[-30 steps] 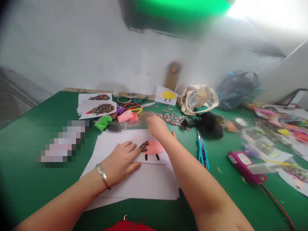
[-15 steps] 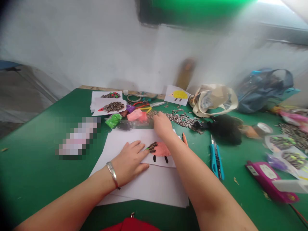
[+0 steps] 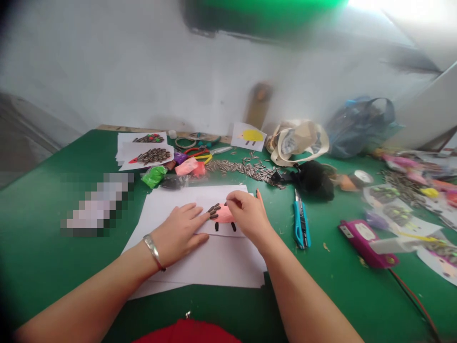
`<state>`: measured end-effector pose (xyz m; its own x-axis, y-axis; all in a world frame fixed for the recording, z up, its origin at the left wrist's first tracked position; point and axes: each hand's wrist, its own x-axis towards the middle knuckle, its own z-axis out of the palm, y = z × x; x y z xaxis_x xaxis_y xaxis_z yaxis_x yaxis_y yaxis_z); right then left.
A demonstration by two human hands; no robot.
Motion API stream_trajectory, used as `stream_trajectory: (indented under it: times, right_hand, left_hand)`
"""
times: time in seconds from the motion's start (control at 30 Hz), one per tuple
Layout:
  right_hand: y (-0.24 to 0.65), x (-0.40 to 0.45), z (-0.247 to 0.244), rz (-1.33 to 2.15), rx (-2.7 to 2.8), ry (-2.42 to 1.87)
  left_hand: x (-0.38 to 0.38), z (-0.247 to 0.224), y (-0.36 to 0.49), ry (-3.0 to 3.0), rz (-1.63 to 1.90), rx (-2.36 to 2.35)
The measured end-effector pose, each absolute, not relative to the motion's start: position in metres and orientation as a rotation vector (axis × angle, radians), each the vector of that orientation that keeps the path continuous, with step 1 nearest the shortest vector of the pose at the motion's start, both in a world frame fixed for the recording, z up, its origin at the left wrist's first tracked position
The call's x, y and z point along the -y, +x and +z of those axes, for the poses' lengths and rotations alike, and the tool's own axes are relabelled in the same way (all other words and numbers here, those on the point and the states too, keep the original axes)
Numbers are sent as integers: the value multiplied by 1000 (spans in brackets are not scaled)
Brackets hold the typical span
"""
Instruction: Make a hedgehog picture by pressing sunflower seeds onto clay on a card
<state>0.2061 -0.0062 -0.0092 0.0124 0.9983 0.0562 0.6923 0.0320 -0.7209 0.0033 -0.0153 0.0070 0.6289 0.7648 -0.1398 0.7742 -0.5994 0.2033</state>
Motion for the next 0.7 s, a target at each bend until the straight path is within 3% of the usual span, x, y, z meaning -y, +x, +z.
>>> stream_trajectory:
  times: [0.33, 0.7]
  right_hand:
    - [200, 6, -13, 848, 1826, -1645]
    - [198, 5, -11, 605, 2061, -1693]
  left_hand:
    - [14, 2, 4, 2622, -38, -1268]
    - [15, 2, 5, 2614, -63, -1264]
